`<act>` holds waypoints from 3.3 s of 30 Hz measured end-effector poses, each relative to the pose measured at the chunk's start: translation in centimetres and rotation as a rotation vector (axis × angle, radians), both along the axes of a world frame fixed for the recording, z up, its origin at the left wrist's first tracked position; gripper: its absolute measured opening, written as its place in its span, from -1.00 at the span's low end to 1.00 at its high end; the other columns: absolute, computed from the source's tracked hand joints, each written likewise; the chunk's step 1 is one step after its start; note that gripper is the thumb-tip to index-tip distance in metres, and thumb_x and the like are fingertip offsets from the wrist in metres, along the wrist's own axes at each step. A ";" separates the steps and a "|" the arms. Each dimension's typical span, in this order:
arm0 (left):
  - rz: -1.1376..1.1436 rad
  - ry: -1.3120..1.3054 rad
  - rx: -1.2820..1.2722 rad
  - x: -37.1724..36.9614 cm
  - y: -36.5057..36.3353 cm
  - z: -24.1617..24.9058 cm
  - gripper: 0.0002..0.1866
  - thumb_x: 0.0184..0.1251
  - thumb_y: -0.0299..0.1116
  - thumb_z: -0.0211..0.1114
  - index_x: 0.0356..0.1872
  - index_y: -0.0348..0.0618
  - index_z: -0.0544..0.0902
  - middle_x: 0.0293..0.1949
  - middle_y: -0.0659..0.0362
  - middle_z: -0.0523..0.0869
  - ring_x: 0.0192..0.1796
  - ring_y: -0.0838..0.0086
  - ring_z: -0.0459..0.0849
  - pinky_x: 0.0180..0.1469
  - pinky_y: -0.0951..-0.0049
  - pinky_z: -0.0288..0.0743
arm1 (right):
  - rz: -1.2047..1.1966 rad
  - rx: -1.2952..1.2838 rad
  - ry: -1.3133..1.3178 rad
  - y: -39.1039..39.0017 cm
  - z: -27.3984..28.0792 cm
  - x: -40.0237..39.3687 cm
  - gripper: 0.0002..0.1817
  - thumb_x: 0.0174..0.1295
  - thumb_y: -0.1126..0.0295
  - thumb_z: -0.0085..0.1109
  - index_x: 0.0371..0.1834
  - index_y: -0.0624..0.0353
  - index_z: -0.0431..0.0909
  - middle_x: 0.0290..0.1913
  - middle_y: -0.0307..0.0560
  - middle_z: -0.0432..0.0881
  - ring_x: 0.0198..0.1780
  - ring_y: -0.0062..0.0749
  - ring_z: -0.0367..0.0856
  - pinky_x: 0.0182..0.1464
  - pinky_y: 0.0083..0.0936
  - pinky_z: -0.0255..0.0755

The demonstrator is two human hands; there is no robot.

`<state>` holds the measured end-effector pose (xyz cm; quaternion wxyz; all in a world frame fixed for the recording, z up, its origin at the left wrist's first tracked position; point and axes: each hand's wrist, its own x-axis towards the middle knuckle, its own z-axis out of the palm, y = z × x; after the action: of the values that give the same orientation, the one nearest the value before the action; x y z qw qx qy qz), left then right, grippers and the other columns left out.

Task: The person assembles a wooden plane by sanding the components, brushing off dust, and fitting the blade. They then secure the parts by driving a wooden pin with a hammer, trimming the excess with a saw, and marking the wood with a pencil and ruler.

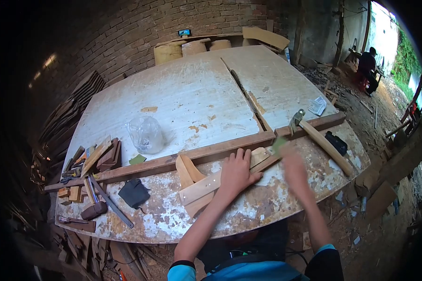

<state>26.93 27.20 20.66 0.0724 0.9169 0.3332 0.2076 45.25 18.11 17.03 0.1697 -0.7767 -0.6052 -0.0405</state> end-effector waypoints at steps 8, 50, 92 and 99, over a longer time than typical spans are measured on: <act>-0.002 -0.003 -0.001 0.1 -0.1 0.1 -0.25 -0.14 0.07 0.41 0.03 -0.27 0.46 -0.16 0.00 0.51 -0.10 0.12 0.54 -0.08 0.18 0.39 | -0.052 0.012 0.013 -1.9 0.7 -1.3 -0.43 0.32 0.26 -0.12 0.41 0.11 0.13 0.46 0.05 0.07 0.48 -0.03 -0.03 0.46 -0.04 -0.21; -0.006 -0.021 0.018 0.0 -0.3 -0.1 -0.27 -0.09 0.05 0.37 0.04 -0.28 0.43 -0.15 0.00 0.50 -0.09 0.12 0.54 -0.06 0.17 0.40 | -0.072 0.093 -0.053 -0.3 0.8 -0.3 -0.26 0.22 -0.02 0.01 0.43 0.03 0.09 0.48 0.03 0.00 0.50 -0.01 -0.11 0.47 -0.08 -0.25; 0.295 -0.575 -0.384 -16.9 -5.3 -3.1 0.05 -0.19 -0.16 0.53 0.36 -0.22 0.11 0.20 -0.18 0.37 0.22 -0.04 0.38 0.26 0.15 0.28 | 0.107 0.084 0.029 0.5 0.3 -11.0 -0.37 0.35 0.01 -0.19 0.44 0.00 0.08 0.48 0.03 0.01 0.49 0.04 -0.13 0.47 -0.04 -0.31; 0.269 -0.570 -0.372 -17.2 -5.5 -3.6 0.03 -0.14 -0.24 0.50 0.39 -0.20 0.08 0.23 -0.16 0.37 0.24 -0.02 0.37 0.27 0.17 0.27 | 0.113 0.105 0.113 1.5 1.8 -10.7 -0.35 0.27 0.02 -0.01 0.39 0.03 0.18 0.44 0.05 0.09 0.48 -0.02 -0.06 0.47 -0.03 -0.34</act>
<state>9.68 21.69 17.04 0.2999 0.7413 0.4494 0.3982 34.55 19.57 18.86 0.2461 -0.7325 -0.6345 -0.0187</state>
